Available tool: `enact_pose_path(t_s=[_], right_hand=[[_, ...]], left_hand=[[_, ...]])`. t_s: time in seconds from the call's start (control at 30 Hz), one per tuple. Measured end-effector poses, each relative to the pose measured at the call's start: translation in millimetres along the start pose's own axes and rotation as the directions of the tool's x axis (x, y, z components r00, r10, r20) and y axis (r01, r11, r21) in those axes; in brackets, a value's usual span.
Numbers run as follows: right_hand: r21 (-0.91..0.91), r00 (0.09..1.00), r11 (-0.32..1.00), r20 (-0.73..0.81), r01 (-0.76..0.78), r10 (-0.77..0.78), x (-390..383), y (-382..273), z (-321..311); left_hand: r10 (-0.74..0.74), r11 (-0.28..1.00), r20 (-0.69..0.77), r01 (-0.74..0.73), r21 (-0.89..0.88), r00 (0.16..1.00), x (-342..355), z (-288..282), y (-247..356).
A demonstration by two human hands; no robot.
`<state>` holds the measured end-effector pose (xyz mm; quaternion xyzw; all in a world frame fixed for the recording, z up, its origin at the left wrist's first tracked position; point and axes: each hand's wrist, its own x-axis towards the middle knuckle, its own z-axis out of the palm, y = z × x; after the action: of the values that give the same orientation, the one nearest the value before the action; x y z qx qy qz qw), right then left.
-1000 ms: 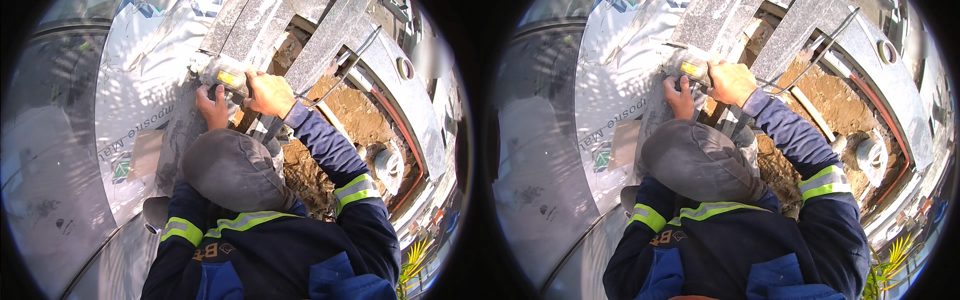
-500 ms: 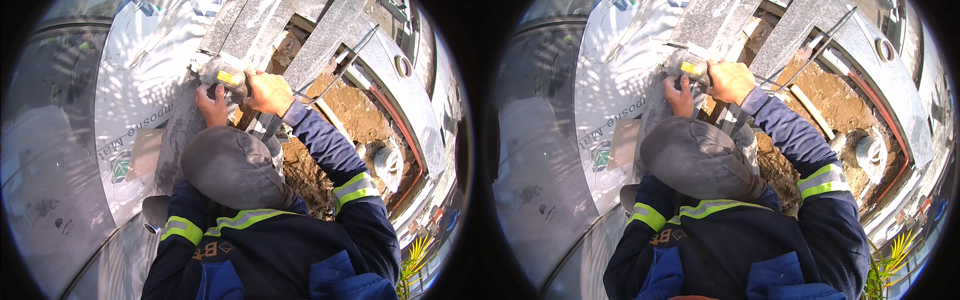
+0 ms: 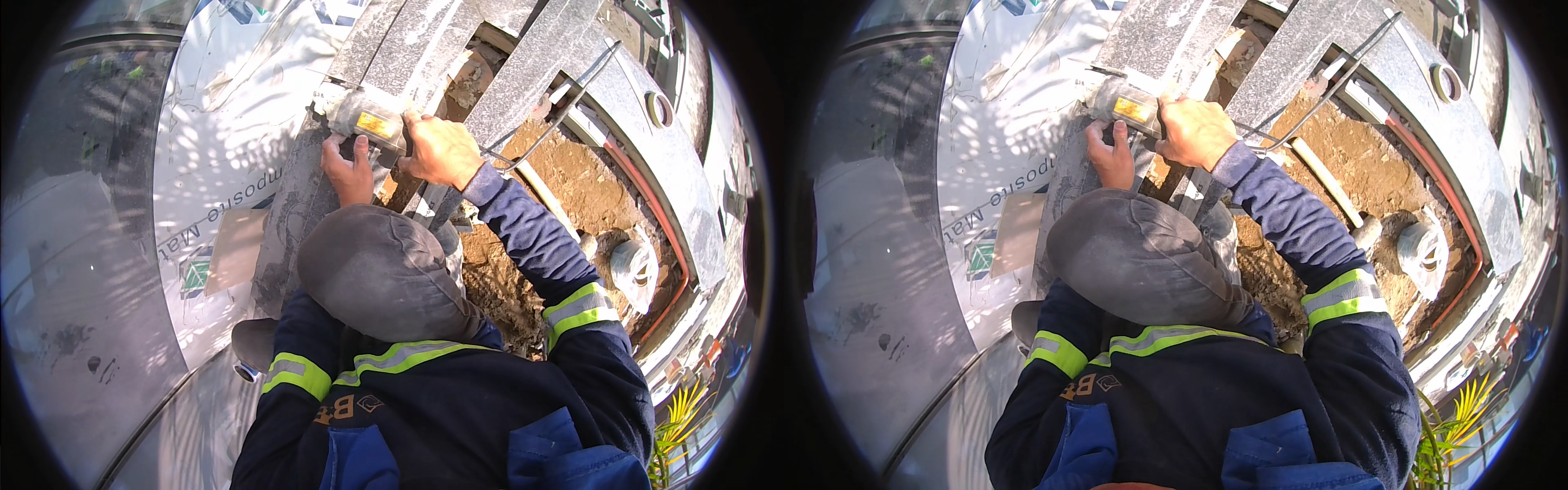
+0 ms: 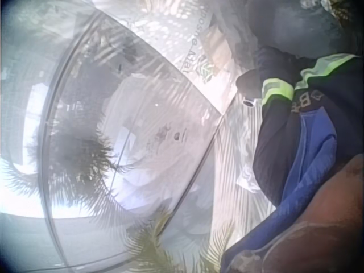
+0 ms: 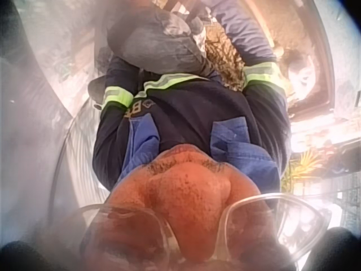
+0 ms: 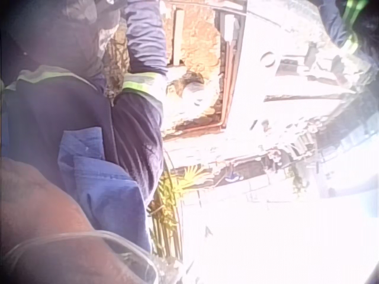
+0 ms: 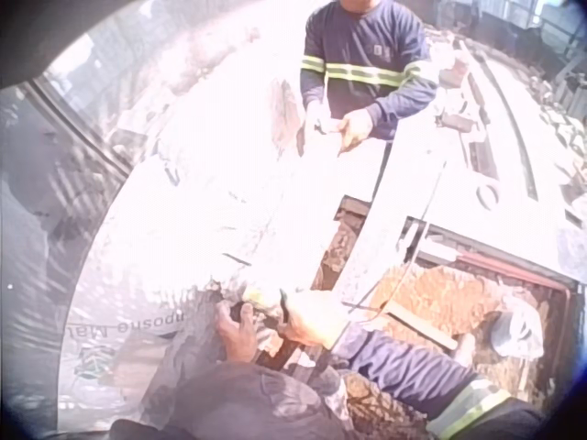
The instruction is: The person measures and marks a stone slab with a tape measure and marker, then uses an angle grinder to cut along the marked line. The slab is positioned on a work surface outdoors.
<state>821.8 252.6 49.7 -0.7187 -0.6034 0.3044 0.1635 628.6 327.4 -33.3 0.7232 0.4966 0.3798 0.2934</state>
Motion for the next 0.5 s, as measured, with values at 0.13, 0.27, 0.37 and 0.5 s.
enact_pose_path(t_s=[0.13,0.27,0.37,0.5], right_hand=[[0.015,1.0,1.0,-0.026,0.0,0.0,0.3,0.1,5.5],[0.013,0.999,1.0,-0.035,-0.019,0.02,-2.7,-1.6,3.5],[0.019,0.999,1.0,-0.034,-0.015,0.016,-5.4,0.4,2.5],[0.01,0.999,1.0,-0.023,-0.023,0.023,-6.1,0.4,2.6]], left_hand=[[-0.006,1.0,-0.004,0.006,-0.007,1.0,0.1,-0.5,-3.4],[-0.004,1.0,0.009,0.004,-0.013,1.0,0.4,-1.1,-3.7],[-0.004,1.0,0.029,0.004,0.0,1.0,-0.3,-2.0,-5.0],[0.009,1.0,0.04,-0.009,-0.003,0.999,-1.3,-2.6,-7.3]])
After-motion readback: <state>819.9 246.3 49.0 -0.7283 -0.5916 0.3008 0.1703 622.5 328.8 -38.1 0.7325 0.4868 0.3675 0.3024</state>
